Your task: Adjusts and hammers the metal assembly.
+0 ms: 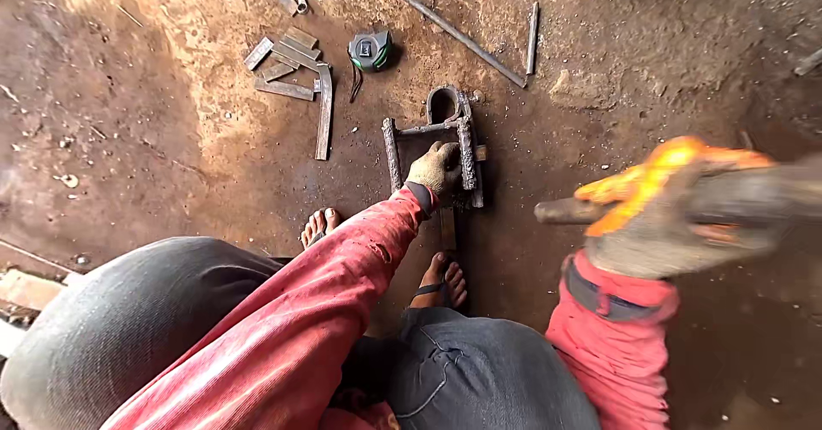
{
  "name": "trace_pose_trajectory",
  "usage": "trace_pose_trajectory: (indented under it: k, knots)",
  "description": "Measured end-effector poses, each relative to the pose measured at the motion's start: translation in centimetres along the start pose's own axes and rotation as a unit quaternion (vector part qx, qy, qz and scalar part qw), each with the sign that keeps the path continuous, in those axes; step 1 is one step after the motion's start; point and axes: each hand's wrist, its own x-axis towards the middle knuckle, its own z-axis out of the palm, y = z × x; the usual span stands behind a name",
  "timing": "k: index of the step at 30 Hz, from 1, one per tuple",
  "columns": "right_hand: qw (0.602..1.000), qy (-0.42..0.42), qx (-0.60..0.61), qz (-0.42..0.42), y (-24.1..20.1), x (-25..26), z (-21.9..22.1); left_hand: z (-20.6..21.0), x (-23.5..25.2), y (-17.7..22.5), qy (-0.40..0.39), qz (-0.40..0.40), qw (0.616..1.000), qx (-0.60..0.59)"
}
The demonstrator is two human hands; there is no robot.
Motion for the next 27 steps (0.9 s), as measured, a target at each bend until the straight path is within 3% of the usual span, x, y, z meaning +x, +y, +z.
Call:
trace_pose_trajectory:
  k: [1,2,4,5,6,9,11,14,16,18,20,22,24,25,27]
  knots:
    - [0.993,-0.014,-0.098,0.066,1.9,-1.8,0.3,-0.1,0.2,0.0,0.0,0.0,1.0,-0.001]
    - [0.962,-0.078,-0.209,0.16,4.2,-3.8,0.2,-0.2,0.1,0.0,0.0,0.0,1.0,0.001]
    - [0.823,-0.256,-0.376,0.341,8.4,-6.1,-0.2,-0.5,-0.1,0.0,-0.004,0.004,1.0,0.009]
    - [0.772,-0.29,-0.392,0.407,9.7,-6.9,-0.7,-0.5,-0.3,0.2,-0.004,0.007,1.0,0.014]
    - [0.756,-0.291,-0.379,0.448,10.0,-7.2,-1.1,-0.5,-0.5,0.2,-0.002,0.009,1.0,0.012]
    - [0.785,-0.256,-0.324,0.461,8.6,-6.5,-2.2,-1.2,0.2,-0.2,0.005,0.019,1.0,0.02]
    - [0.832,-0.223,-0.275,0.427,6.6,-5.5,-3.0,-0.7,-0.2,-0.2,-0.003,0.018,1.0,0.013]
    - [0.935,-0.167,-0.125,0.288,2.5,-2.9,-3.3,-0.5,0.0,-0.4,0.001,0.019,1.0,0.007]
    - [0.977,-0.149,-0.02,0.148,-0.2,-0.4,-3.3,-0.6,0.3,-0.6,0.005,0.023,1.0,0.007]
    - [0.986,-0.135,0.089,0.044,-2.1,2.3,-3.7,-0.4,0.0,-0.5,0.002,0.021,1.0,0.008]
    - [0.975,-0.127,0.18,0.002,-1.9,4.2,-4.0,-0.7,0.0,-0.2,-0.002,0.013,1.0,0.005]
    - [0.986,-0.091,0.138,0.01,-1.5,3.8,-3.2,-0.8,-0.1,0.0,-0.003,0.004,1.0,0.002]
    - [0.994,-0.055,-0.023,0.091,1.3,0.3,-1.8,-0.6,0.0,0.1,0.003,0.003,1.0,0.0]
    - [0.972,-0.078,-0.141,0.169,3.6,-2.3,-1.0,-0.7,0.0,0.1,0.002,0.001,1.0,0.003]
    - [0.853,-0.215,-0.319,0.351,8.1,-6.5,-0.5,-1.4,-0.4,0.6,-0.019,-0.005,1.0,0.011]
